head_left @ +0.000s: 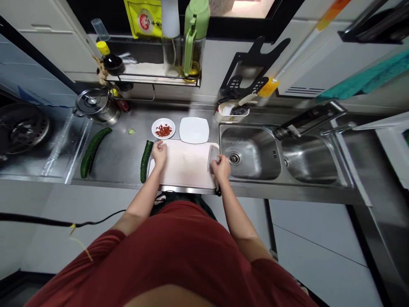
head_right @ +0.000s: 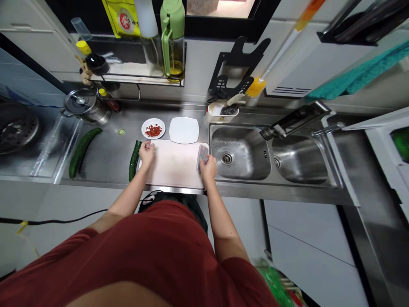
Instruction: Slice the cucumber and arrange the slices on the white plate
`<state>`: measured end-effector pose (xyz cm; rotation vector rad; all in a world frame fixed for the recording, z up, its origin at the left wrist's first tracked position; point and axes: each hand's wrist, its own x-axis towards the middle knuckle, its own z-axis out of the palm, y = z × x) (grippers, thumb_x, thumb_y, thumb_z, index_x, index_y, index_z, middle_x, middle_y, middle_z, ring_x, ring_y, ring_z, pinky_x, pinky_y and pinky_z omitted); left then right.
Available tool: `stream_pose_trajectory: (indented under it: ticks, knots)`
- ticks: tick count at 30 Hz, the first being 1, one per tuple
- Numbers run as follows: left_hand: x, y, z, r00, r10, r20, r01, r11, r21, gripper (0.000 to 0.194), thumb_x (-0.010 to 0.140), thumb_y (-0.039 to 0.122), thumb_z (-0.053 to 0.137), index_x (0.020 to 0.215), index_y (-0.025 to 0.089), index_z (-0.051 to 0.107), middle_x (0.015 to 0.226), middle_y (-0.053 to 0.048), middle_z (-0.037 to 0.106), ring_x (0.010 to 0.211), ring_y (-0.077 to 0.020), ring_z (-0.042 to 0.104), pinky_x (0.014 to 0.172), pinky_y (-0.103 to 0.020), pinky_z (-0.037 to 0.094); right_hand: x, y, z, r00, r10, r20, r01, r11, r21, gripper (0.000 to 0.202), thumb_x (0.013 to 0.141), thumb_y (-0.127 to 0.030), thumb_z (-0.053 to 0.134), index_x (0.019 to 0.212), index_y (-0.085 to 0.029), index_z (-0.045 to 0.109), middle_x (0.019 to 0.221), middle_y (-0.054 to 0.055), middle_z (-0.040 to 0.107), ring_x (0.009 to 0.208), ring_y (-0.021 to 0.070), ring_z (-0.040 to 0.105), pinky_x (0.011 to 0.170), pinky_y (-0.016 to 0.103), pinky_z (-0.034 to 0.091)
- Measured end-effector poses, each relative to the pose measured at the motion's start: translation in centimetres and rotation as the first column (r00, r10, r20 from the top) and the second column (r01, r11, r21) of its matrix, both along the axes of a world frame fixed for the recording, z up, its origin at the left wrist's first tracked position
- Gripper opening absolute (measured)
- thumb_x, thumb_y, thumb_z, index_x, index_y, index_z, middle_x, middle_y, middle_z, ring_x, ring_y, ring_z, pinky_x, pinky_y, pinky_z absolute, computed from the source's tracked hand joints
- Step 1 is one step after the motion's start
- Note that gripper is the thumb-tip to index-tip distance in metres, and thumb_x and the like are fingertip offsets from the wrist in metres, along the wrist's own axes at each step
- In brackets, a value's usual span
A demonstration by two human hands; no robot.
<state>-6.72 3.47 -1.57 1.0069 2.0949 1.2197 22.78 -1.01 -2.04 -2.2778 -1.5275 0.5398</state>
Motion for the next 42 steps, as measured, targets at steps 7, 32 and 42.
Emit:
stream_pose_trajectory:
  ticks: [7, 32, 42]
  knots:
    - [-5.2, -3.4, 1.4, 0.854, -0.036, -0.519, -0.141, 0.945, -0.297, 0.043, 0.079, 0.038, 0.063, 0.119, 0.026, 0.056, 0.127, -0.013, 0.051, 0.121, -0.0332, 0.045, 0.099, -0.05, 0.039, 1.0, -3.2, 0.7, 0.996, 0.053, 0.076, -0.033, 0.969, -0.243, 0.056, 0.083, -0.047, 0.062, 0.13, -0.02, 0.049, 0.119, 0.011, 0.056, 0.102, 0.0243, 0.057, 0.082, 0.032, 0.043]
    - [-8.2, -5.5, 1.9, 0.794, -0.44, -0.42, 0.266, 0.871, -0.413, 0.05, 0.086, 0.037, 0.057, 0.134, 0.026, 0.054, 0.126, -0.011, 0.062, 0.116, -0.0288, 0.056, 0.106, -0.046, 0.031, 1.0, -3.1, 0.5, 0.994, 0.091, 0.052, -0.069, 0.944, -0.322, 0.057, 0.084, -0.041, 0.063, 0.132, -0.016, 0.045, 0.129, 0.016, 0.052, 0.112, 0.0278, 0.057, 0.088, 0.035, 0.045]
    - [-4.5, -5.1, 1.2, 0.559, -0.776, -0.292, 0.626, 0.626, -0.466, 0.049, 0.085, 0.035, 0.058, 0.134, 0.03, 0.056, 0.129, -0.008, 0.062, 0.123, -0.0273, 0.05, 0.113, -0.046, 0.021, 1.2, -3.0, -0.4, 0.996, 0.092, 0.012, -0.086, 0.96, -0.267, 0.06, 0.082, -0.036, 0.066, 0.131, -0.01, 0.044, 0.128, 0.018, 0.053, 0.117, 0.0274, 0.052, 0.097, 0.033, 0.04]
